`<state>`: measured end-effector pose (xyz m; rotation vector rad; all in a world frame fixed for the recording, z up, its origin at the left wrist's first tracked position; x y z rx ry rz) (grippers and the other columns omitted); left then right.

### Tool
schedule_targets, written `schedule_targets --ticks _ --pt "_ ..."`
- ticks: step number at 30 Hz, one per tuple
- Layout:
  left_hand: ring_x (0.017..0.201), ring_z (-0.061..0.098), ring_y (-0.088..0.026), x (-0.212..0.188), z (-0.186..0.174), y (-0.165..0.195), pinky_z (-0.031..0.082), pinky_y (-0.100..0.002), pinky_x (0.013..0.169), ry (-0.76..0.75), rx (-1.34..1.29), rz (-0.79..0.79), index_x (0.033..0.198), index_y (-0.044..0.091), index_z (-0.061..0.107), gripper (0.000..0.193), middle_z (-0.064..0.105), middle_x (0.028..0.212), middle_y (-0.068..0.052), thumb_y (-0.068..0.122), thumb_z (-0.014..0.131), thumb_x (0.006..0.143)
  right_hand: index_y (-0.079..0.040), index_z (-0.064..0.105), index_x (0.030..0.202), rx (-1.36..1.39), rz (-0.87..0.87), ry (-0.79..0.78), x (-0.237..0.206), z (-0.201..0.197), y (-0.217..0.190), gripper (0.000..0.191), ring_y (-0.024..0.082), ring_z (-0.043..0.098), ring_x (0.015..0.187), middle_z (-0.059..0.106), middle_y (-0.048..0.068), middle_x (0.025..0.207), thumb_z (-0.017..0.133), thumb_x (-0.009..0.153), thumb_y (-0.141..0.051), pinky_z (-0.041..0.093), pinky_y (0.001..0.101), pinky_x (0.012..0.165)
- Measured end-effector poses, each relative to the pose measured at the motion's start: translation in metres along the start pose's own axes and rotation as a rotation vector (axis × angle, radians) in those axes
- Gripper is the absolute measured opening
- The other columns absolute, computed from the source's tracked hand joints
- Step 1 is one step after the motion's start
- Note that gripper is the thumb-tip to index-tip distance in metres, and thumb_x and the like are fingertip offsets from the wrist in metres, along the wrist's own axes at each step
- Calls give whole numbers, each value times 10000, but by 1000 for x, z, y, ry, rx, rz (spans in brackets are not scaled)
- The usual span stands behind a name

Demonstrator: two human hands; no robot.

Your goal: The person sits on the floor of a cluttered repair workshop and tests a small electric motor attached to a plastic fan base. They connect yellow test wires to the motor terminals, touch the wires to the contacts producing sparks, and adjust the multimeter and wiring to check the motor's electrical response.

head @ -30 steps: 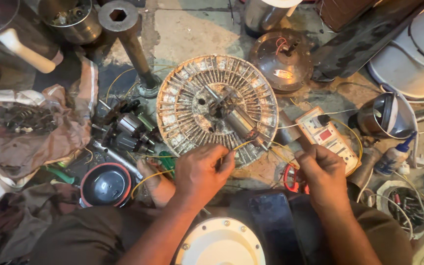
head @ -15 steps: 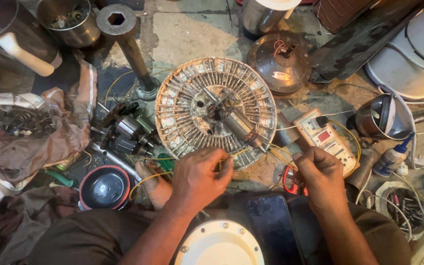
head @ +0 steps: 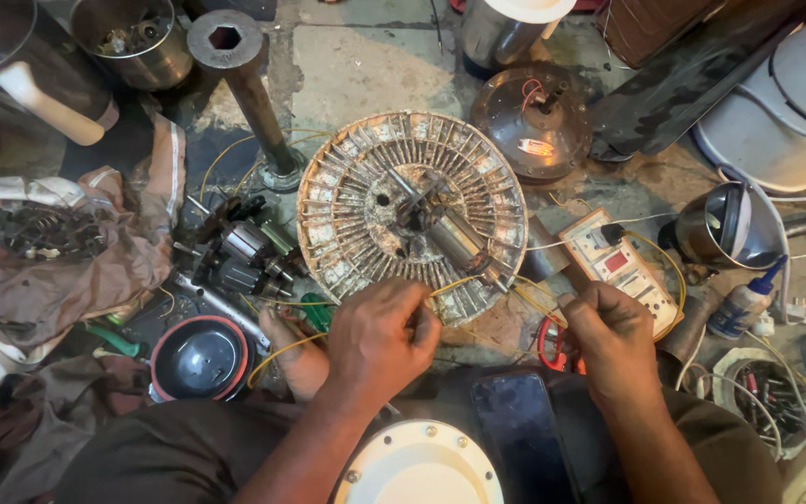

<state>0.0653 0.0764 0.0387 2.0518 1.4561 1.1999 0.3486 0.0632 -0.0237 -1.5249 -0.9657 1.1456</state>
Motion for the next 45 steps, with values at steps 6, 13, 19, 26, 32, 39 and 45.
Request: schedule_targets --ticks 6,13,19,26,32,39,45 --pt "654 654 -269 0 -1 4 519 -416 614 8 35 57 836 76 668 53 647 740 -74 96 713 816 -66 604 715 34 11 11 -1 0 0 248 74 522 487 564 -7 604 675 948 -109 414 249 401" --pt "633 647 -258 0 -3 3 522 -409 600 32 101 48 817 75 668 57 658 734 -68 111 712 808 -61 597 705 38 -2 13 -1 0 -1 262 74 521 485 563 -9 607 670 954 -94 409 243 413" --pt "620 638 -247 1 -1 5 526 -412 612 1 87 84 802 73 653 74 628 695 -67 113 714 817 -64 597 707 2 2 25 -1 -1 -1 258 72 523 487 559 -9 600 669 953 -90 405 244 406" --pt "575 617 -228 1 -2 3 507 -400 565 6 87 66 749 73 617 123 601 661 -54 104 713 819 -63 595 707 19 -18 14 -1 0 -4 255 78 533 489 558 -7 601 668 950 -90 414 243 405" --pt "582 613 -248 3 -3 4 502 -417 571 4 81 62 749 71 611 124 595 661 -57 104 718 802 -62 594 710 15 7 20 -2 -1 -3 261 81 543 493 562 3 594 666 958 -92 414 236 425" --pt "610 615 -277 4 -6 6 499 -435 586 9 55 60 748 69 601 131 584 669 -69 96 719 797 -59 599 710 5 1 24 -2 0 -4 253 92 540 485 563 9 592 667 952 -87 413 259 419" --pt "645 623 -307 3 -6 7 493 -451 618 -10 77 55 711 77 569 190 586 686 -87 116 744 774 -70 593 702 -20 19 22 -1 -1 -3 254 96 543 480 574 16 580 669 942 -101 422 262 427"
Point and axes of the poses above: each hand's wrist, its own x-axis towards the middle knuckle, its own z-axis out of the palm, y = z × x, the point moved 6 cm from there along x, towards the middle knuckle
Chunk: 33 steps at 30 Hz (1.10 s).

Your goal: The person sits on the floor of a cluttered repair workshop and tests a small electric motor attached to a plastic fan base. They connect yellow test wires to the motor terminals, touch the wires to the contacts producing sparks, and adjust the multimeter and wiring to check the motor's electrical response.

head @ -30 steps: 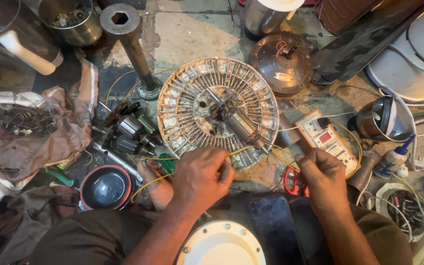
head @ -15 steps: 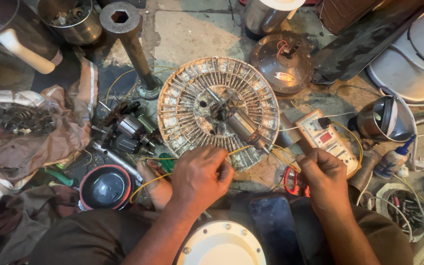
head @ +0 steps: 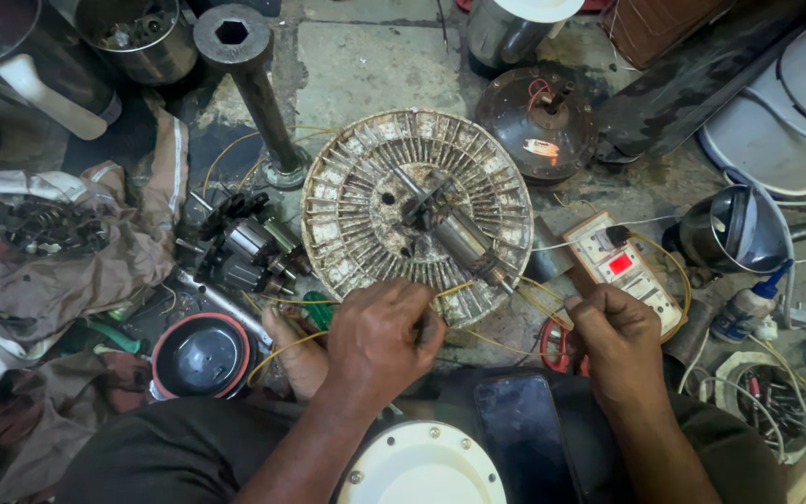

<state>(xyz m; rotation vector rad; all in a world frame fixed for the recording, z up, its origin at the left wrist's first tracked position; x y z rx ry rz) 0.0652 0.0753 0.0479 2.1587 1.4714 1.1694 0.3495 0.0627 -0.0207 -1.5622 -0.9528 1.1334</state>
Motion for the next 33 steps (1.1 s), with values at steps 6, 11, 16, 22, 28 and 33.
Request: schedule_targets --ticks 6,11,16,22,28,33 --pt "665 637 -291 -1 2 1 500 -442 641 -2 -11 20 745 88 585 162 600 711 -82 113 742 772 -66 599 702 -17 -7 7 -1 0 0 257 90 531 493 583 21 581 673 945 -102 410 252 456" --pt "648 638 -272 -2 4 0 508 -429 621 -5 -18 13 758 89 608 133 607 702 -72 110 736 785 -60 599 706 -14 -15 1 -2 0 -2 254 90 534 493 586 27 582 671 947 -98 412 246 460" --pt "650 634 -278 -1 0 -2 509 -431 615 40 1 5 791 79 644 95 621 716 -77 112 732 787 -61 595 711 32 -28 -21 -1 1 -2 253 86 544 496 569 7 600 671 948 -103 426 252 424" --pt "646 634 -276 -1 2 -2 508 -428 611 24 9 1 776 69 635 104 611 698 -73 108 729 790 -56 598 716 20 -25 -3 0 -1 2 254 87 544 495 567 6 596 673 955 -100 418 248 427" --pt "628 634 -262 -1 4 -4 511 -424 609 14 17 -8 766 75 630 103 610 684 -64 109 721 799 -55 603 715 34 -30 -12 0 -1 1 250 86 545 491 572 7 592 665 954 -94 419 249 418" --pt "613 632 -252 -1 4 -4 516 -423 603 15 16 -6 779 79 640 90 612 681 -57 112 719 807 -56 592 704 36 -36 -13 0 0 1 266 86 543 488 567 10 585 665 957 -90 415 250 418"
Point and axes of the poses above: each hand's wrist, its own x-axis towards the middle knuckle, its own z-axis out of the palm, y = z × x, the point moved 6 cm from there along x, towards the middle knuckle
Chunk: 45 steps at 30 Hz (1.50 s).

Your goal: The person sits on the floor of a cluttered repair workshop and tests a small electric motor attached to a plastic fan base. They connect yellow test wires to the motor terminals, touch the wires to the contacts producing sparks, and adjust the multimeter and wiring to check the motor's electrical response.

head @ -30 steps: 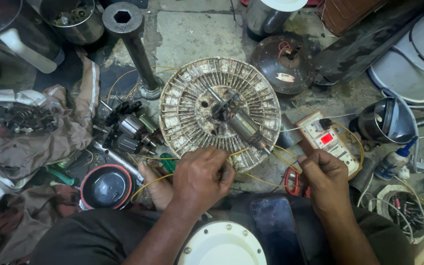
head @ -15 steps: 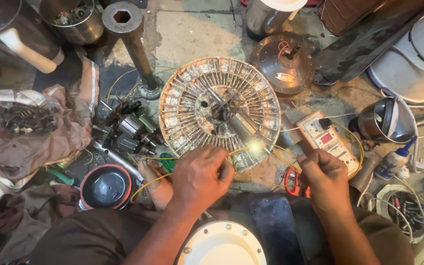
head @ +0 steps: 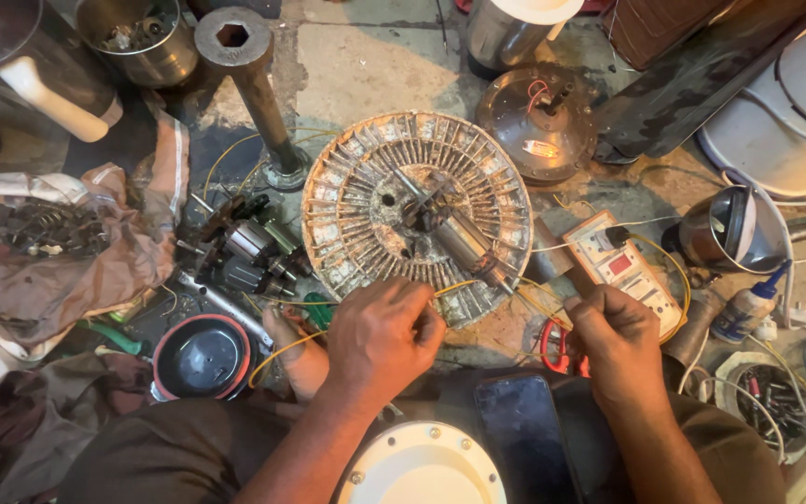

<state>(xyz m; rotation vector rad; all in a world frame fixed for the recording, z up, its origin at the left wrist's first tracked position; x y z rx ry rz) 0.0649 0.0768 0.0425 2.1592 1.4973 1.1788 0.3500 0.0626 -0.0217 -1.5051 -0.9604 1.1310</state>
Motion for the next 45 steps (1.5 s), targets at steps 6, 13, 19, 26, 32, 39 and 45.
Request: schedule_targets --ticks 6,13,19,26,32,39,45 --pt "633 639 -266 1 -1 0 516 -430 612 1 -16 4 778 78 637 89 617 692 -68 105 720 796 -60 589 701 -3 5 7 -2 2 -3 269 92 536 482 563 18 576 664 957 -91 410 251 423" --pt "679 639 -302 2 -2 2 506 -450 634 -5 -10 7 719 72 562 181 597 714 -88 104 737 751 -60 565 696 -19 0 -1 -3 2 -7 262 104 532 493 576 38 579 645 945 -70 411 255 473" --pt "655 635 -287 2 -1 1 504 -444 626 -32 -11 -15 709 75 557 194 588 698 -85 105 741 764 -68 561 712 76 -26 -33 -3 4 -6 268 94 529 513 563 28 586 649 965 -80 434 249 513" --pt "646 631 -287 1 -2 1 506 -441 619 -15 -19 -18 730 80 582 164 596 700 -77 116 736 776 -59 580 720 -5 14 -3 -1 3 -4 248 96 544 517 563 16 609 670 948 -101 412 265 468" --pt "669 637 -299 2 -1 1 508 -450 640 -19 -9 -13 719 80 571 180 597 701 -83 123 737 775 -65 581 730 24 -24 -16 1 3 -4 269 81 536 515 576 18 595 655 984 -112 424 233 498" --pt "677 645 -295 2 -2 2 513 -447 642 -28 -12 -16 723 74 567 181 606 713 -87 114 738 768 -67 582 718 -50 24 10 -1 3 -5 262 87 535 500 567 7 593 666 962 -114 403 246 460" --pt "678 646 -289 2 -4 4 518 -437 640 -7 -42 -10 769 71 603 147 617 725 -78 112 745 772 -75 594 722 -49 -4 -15 1 7 -7 271 70 544 516 574 -8 609 680 972 -131 412 227 475"
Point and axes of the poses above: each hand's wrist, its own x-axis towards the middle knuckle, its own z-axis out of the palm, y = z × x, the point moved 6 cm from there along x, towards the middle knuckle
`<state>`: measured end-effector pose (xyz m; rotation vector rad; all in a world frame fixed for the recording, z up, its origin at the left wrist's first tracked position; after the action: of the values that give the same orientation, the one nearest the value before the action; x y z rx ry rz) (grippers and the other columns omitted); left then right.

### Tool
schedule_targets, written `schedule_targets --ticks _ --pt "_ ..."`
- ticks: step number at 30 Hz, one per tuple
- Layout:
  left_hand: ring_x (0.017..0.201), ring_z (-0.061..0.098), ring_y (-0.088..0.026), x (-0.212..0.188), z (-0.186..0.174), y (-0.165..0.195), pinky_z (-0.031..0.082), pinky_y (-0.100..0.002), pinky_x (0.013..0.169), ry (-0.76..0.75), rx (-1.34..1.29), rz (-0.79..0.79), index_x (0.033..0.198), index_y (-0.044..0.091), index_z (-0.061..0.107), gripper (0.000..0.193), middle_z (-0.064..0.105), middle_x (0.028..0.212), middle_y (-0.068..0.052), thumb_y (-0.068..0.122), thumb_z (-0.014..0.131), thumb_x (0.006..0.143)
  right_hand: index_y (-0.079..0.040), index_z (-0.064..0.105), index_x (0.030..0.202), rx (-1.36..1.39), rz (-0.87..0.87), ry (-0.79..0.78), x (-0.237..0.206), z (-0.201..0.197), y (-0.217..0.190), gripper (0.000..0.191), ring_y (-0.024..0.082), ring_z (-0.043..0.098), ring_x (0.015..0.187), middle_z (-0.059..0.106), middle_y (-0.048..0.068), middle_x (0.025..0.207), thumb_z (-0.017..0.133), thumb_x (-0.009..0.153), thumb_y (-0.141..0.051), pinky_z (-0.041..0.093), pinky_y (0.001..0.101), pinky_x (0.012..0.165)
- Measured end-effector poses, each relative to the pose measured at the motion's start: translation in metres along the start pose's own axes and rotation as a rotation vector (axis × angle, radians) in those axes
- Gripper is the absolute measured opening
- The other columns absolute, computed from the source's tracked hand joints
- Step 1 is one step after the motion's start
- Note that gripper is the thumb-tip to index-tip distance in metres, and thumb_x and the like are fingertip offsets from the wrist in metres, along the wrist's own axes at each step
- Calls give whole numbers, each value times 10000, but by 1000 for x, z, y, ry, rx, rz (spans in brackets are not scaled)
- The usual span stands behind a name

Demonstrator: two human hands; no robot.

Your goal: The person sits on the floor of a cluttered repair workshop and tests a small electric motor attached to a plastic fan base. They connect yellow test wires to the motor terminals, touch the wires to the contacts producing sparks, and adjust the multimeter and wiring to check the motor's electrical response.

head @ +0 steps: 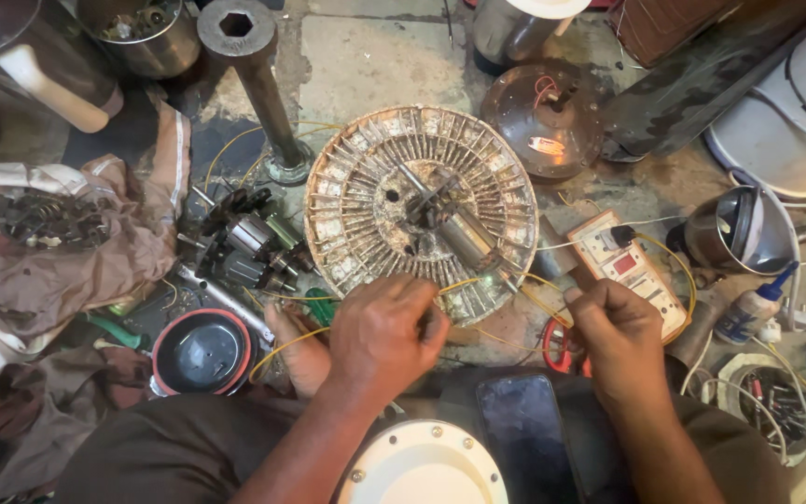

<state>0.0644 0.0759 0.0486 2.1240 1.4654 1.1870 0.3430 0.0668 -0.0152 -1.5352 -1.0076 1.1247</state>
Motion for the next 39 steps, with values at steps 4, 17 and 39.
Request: schedule_targets --ticks 4,17,39 --pt "670 646 -279 0 0 0 520 -430 633 5 15 -13 782 77 625 120 615 712 -66 112 739 786 -73 595 710 -18 39 34 0 -3 3 270 76 509 480 567 5 585 683 958 -129 386 242 430" --pt "668 638 -289 0 2 -2 500 -443 618 -13 12 -16 771 77 616 122 605 701 -67 116 732 783 -68 583 728 30 -6 30 -1 -4 1 265 79 525 493 568 0 597 670 972 -124 421 239 442" --pt "687 647 -297 0 2 -1 508 -447 632 -17 3 -3 751 76 591 166 624 730 -84 116 751 757 -61 595 712 18 18 20 0 -6 6 258 89 530 475 560 2 588 669 952 -113 413 253 422"
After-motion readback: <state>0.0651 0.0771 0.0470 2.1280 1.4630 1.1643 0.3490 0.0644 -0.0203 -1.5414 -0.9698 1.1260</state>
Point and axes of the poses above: each hand's wrist, its own x-axis towards the middle knuckle, its own z-axis out of the palm, y = z × x, the point moved 6 cm from there along x, towards the middle knuckle
